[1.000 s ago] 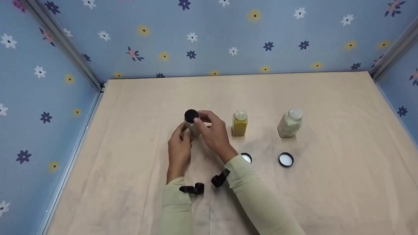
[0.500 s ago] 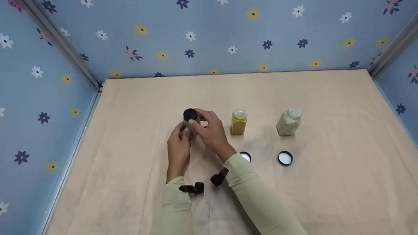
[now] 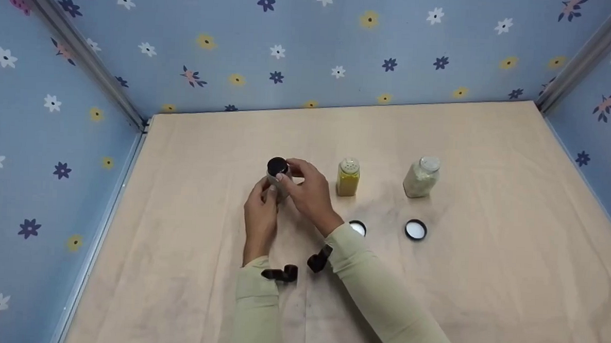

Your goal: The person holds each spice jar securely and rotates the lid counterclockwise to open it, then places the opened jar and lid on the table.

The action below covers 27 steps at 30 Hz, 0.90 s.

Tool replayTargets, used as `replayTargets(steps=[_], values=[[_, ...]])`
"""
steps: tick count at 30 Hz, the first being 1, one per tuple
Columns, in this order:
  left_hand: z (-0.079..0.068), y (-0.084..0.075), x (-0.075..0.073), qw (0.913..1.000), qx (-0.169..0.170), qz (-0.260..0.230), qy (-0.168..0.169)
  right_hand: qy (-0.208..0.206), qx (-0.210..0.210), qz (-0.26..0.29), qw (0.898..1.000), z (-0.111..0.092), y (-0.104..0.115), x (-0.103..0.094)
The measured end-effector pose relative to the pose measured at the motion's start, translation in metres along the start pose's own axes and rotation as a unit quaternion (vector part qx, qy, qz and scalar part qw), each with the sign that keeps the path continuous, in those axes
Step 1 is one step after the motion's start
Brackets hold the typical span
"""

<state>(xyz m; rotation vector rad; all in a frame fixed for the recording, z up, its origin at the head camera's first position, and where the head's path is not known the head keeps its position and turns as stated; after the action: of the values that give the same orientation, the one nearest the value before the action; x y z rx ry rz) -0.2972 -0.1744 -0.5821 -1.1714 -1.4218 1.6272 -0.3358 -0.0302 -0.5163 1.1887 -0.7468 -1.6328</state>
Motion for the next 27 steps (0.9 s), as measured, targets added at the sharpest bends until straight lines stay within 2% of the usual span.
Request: replayTargets(steps=[6, 16, 27], values=[[0.0004, 0.0001, 0.0006, 1.0000, -0.004, 0.003, 0.004, -0.009, -0.006, 0.016, 1.000, -0.0031, -0.0012, -0.0002], [-0.0003, -0.0020, -0.0023, 0.9999, 0.007, -0.008, -0.005, -0.005, -0.009, 0.001, 1.000, -0.0048, -0.0001, 0.0007], [0.0004, -0.0011, -0.0007, 0.9999, 0.001, -0.011, 0.001, -0.015, 0.002, 0.036, 0.999, -0.0050, -0.0052, -0.0003]])
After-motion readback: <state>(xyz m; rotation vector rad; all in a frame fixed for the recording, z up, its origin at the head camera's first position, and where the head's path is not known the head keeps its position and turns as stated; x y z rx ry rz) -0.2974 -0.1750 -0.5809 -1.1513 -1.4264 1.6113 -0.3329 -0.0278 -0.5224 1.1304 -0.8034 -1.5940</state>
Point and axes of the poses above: each hand's wrist, its own z-axis towards the middle knuckle, its own x-axis out of the palm, y = z × x, the point moved 10 cm from there along z, towards the middle knuckle, and after that the axes turned 5 degrees about -y, right-handed, at the moved point
